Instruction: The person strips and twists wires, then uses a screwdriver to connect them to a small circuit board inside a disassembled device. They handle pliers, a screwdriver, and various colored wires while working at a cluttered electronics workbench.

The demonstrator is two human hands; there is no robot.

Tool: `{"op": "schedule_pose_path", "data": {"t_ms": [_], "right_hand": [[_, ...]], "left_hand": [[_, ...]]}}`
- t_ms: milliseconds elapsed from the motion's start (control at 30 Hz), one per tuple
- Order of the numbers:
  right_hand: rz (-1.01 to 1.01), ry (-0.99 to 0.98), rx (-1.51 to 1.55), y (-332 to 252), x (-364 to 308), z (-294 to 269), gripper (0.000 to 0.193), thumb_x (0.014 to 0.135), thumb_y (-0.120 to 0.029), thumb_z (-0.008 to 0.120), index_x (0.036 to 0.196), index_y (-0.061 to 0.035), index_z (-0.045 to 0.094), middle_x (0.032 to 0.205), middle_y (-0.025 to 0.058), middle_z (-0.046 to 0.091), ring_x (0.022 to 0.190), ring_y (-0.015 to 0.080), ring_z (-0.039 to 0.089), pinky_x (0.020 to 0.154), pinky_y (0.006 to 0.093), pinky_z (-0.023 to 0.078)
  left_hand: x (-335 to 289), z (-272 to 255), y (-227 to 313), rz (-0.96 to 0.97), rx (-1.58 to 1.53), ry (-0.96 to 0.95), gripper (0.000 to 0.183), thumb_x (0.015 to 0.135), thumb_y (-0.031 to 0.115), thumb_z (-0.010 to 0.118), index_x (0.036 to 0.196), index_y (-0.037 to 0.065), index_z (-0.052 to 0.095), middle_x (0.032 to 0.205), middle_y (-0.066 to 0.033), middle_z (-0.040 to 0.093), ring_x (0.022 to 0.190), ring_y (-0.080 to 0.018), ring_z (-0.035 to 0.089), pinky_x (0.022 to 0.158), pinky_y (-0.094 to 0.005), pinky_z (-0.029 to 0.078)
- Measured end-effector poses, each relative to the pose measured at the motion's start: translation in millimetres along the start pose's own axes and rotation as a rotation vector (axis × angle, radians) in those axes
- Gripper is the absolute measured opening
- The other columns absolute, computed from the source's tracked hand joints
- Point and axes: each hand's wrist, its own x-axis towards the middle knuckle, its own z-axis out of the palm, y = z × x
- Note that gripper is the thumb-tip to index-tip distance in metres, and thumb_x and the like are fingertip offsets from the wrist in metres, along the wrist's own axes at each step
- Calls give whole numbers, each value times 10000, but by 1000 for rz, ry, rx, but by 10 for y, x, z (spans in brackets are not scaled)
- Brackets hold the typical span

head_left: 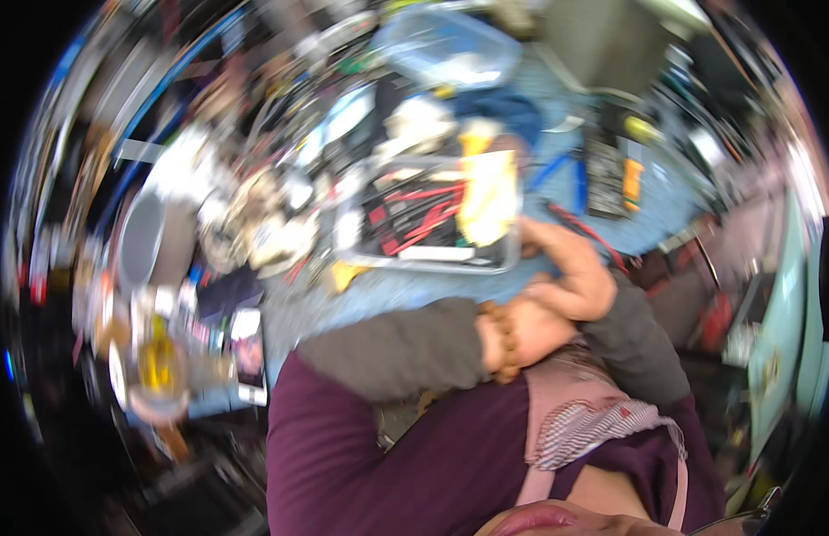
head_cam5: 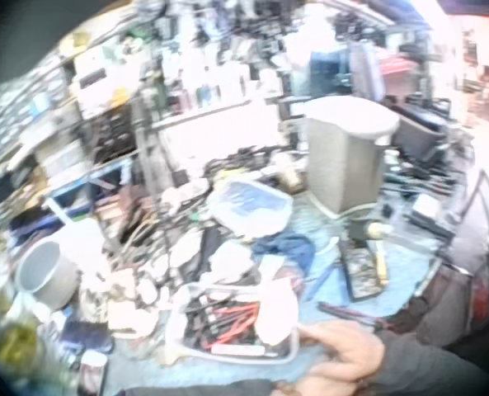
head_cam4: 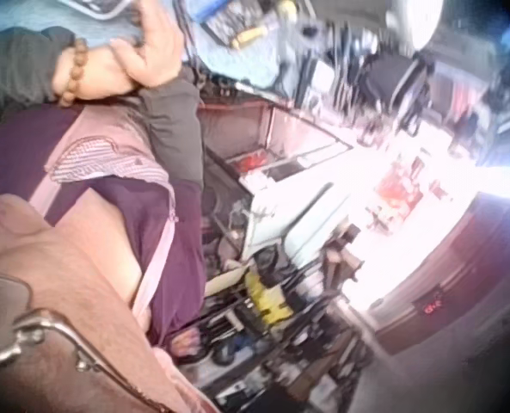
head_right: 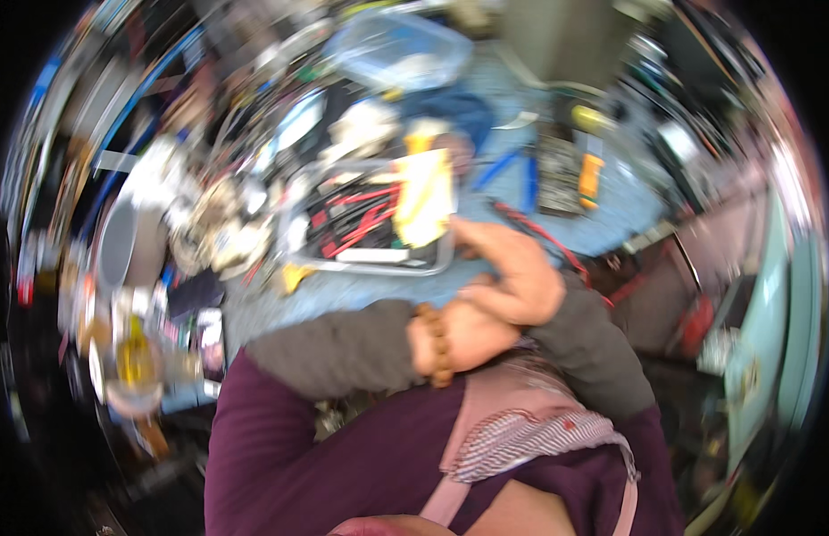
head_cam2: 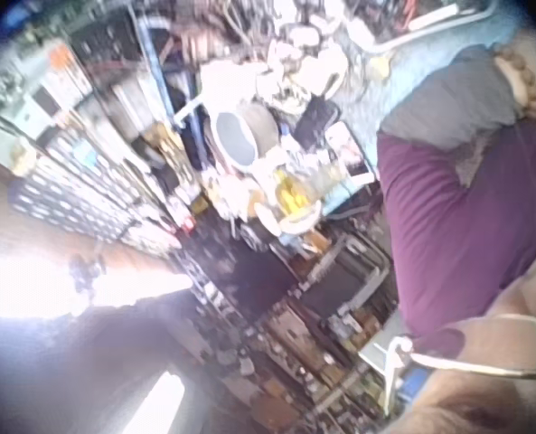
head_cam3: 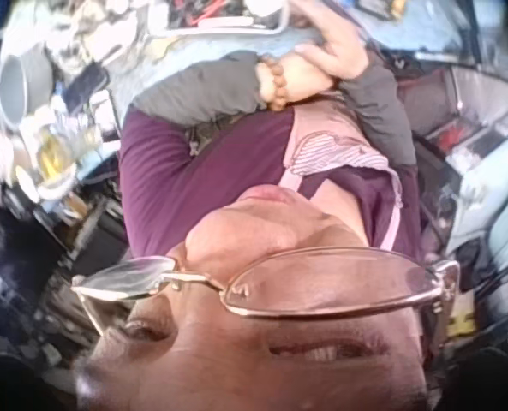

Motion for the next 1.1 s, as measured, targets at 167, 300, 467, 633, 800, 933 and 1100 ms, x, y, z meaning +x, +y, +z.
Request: {"op": "schedule_pose_path", "data": {"t_ms": [167,300,467,633,800,933,1100], "right_hand": [[28,214,-62,27,-76,108,554,894,-259,788,1387,-51,646,1014,134,717,924,334,717,780,441,571],[3,342,-94,115,-222,164,286,905,-210,757,1142,-53,726,986,137,702,920,359,697,781,455,562],[-17,375,-77,120,-285,199,214,927,-144,724,1112,-38,729,996,133,705,962,370,691,817,462,564],[-20,399,-75,94,-302,200,183,920,-175,708,1064,-65,733,990,121,701,955,362,688,812,472,563],[-4,399,-92,108,-320,227,162,929,-173,711,1047,-64,735,1000,115,703,962,359,686,814,474,562],[-13,368,-115,141,-332,236,172,951,-164,705,1080,-53,731,1027,128,693,976,364,674,821,476,558],[-27,402,-123,157,-349,233,153,939,-148,699,1059,-57,726,1016,125,691,968,367,675,810,470,561]], "left_hand": [[149,-489,59,-80,151,-113,370,953,138,578,1299,54,679,1295,-202,653,1299,-295,619,1073,-478,478],[338,-861,35,-56,140,-544,519,982,146,530,1493,65,563,1428,-209,576,1398,-334,545,1084,-512,470],[275,-641,22,-47,276,-282,602,1027,182,479,1624,178,409,1512,-167,481,1420,-267,509,1091,-463,461],[239,-698,-15,-57,61,-289,621,1039,219,472,1650,199,359,1555,-130,453,1408,-295,519,1093,-457,464],[324,-733,-19,-71,64,-318,614,989,276,594,1581,149,492,1519,-183,531,1384,-355,539,1086,-501,472],[374,-815,23,-83,19,-291,628,952,296,656,1546,130,542,1508,-211,557,1395,-390,532,1079,-531,477],[430,-854,-2,-41,-24,-192,551,895,305,736,1408,112,677,1336,-184,689,1171,-360,696,915,-504,573]]}}
